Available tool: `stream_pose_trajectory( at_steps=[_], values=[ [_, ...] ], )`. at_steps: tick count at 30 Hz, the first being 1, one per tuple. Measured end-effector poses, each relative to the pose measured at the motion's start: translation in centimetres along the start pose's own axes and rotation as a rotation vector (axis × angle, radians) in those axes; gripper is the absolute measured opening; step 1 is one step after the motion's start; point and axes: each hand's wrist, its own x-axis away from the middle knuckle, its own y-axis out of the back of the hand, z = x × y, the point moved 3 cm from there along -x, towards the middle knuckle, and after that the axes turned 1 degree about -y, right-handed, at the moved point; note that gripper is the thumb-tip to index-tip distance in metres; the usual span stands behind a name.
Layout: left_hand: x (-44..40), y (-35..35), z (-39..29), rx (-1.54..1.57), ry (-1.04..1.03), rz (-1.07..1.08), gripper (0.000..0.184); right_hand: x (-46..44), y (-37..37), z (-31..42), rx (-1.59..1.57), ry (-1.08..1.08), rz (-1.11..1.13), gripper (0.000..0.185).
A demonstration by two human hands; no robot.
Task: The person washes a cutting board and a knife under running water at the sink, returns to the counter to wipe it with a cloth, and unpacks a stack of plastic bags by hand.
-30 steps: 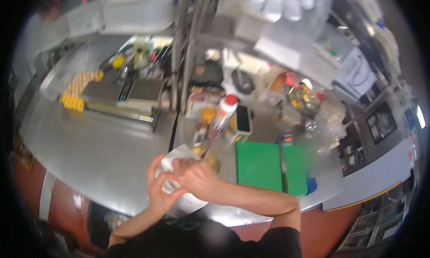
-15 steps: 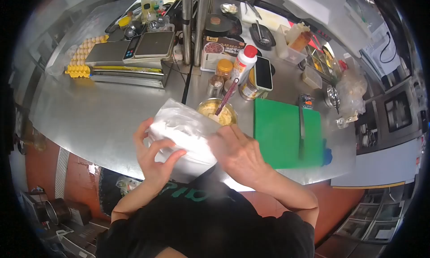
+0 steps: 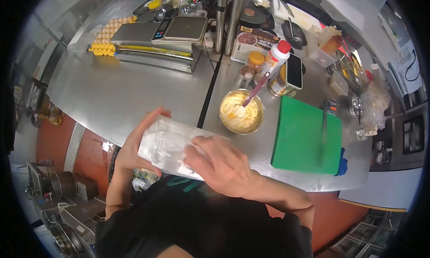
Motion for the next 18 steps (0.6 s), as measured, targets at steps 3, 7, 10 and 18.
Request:
stream_pose_trajectory(
  at_steps=[3, 7, 10, 18],
  values=[
    [2.3, -0.8, -1.8, -0.279, 0.013, -0.161, 0.113, 1.4, 0.8, -0.2, 0.104, 0.095, -0.017, 0.025],
    [3.5, -2.3, -1.3, -0.107, -0.066, -0.368, 0.1, 1.1, 0.7, -0.6, 0.208, 0.094, 0.067, 0.024],
    [3.9, -2.7, -1.2, -0.055, -0.075, -0.499, 0.095, 0.1, 0.6, -0.7, 0.242, 0.098, 0.031, 0.027],
    [6.7, -0.9, -0.8, -0.296, -0.016, -0.524, 0.103, -1.8, -2.3, -1.6, 0.196, 0.259, 0.068, 0.039]
  ],
)
